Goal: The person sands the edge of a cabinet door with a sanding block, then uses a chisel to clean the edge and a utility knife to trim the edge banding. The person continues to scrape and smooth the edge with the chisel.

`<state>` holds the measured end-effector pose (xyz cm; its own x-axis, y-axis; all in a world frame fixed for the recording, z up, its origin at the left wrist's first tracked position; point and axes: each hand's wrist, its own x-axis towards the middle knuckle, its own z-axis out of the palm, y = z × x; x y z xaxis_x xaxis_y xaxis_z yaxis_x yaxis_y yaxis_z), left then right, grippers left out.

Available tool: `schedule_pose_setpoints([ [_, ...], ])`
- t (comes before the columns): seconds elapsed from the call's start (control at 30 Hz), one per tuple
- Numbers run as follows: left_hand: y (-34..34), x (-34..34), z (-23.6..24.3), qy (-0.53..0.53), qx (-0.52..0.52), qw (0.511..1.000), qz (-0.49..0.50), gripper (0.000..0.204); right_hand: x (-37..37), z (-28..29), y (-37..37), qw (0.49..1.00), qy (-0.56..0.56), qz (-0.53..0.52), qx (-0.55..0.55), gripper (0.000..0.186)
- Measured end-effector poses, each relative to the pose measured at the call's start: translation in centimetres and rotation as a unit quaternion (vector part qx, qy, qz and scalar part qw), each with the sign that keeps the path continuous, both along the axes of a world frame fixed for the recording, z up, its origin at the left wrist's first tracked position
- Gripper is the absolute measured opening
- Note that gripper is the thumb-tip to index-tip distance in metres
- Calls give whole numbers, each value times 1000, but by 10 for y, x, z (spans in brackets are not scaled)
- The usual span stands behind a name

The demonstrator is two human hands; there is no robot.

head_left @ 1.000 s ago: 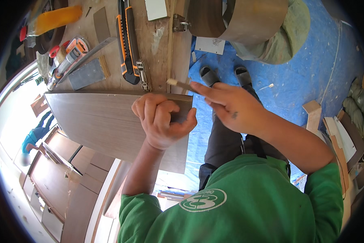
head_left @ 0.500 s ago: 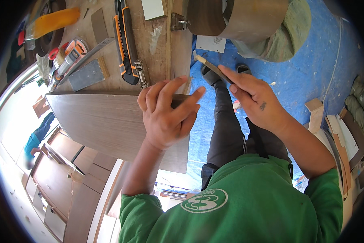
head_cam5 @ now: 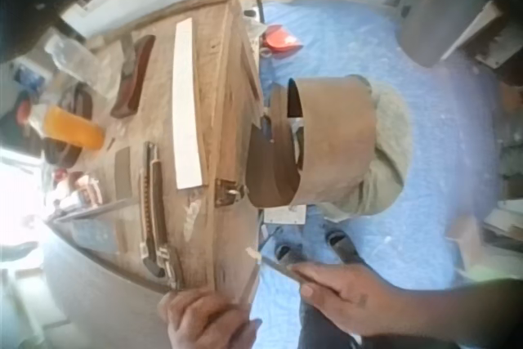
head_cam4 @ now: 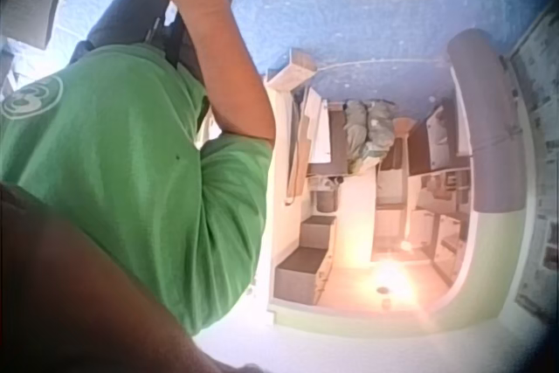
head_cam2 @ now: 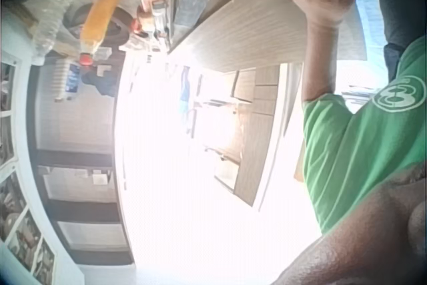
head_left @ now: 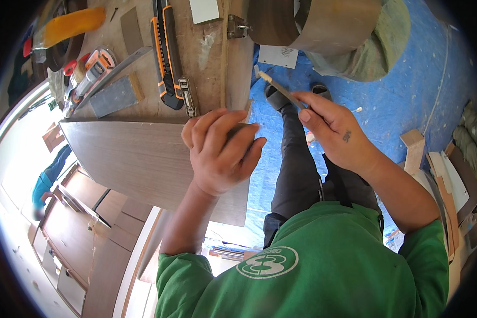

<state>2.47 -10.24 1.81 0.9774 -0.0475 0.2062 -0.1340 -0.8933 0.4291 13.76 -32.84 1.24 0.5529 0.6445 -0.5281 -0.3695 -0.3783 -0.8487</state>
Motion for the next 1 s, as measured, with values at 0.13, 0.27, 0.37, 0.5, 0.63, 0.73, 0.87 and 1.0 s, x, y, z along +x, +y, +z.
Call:
schedule_pose_setpoints([
  [0.13,-1,-13,-12,-89,12,995,47,40,-8,-10,1,997,-11,59,48,38],
  [0.27,0,-14,-14,-101,16,992,70,51,-5,6,19,995,24,92,35,38],
  [0.37,1,-16,-16,-108,16,991,73,54,-1,3,29,994,52,85,40,34],
  [0.5,2,-20,-20,-125,18,989,76,57,-14,-18,31,981,-139,71,111,35],
  [0.63,1,-19,-20,-129,18,988,83,58,-15,-15,29,983,-122,81,112,39],
  [0.73,2,-20,-19,-125,19,988,83,58,-15,-11,26,982,-125,92,111,40],
  [0.87,2,-19,-19,-121,18,989,83,58,-12,-4,24,982,-124,107,89,40],
  [1.0,2,-19,-19,-119,18,989,83,58,-16,-18,32,979,-153,82,109,40],
])
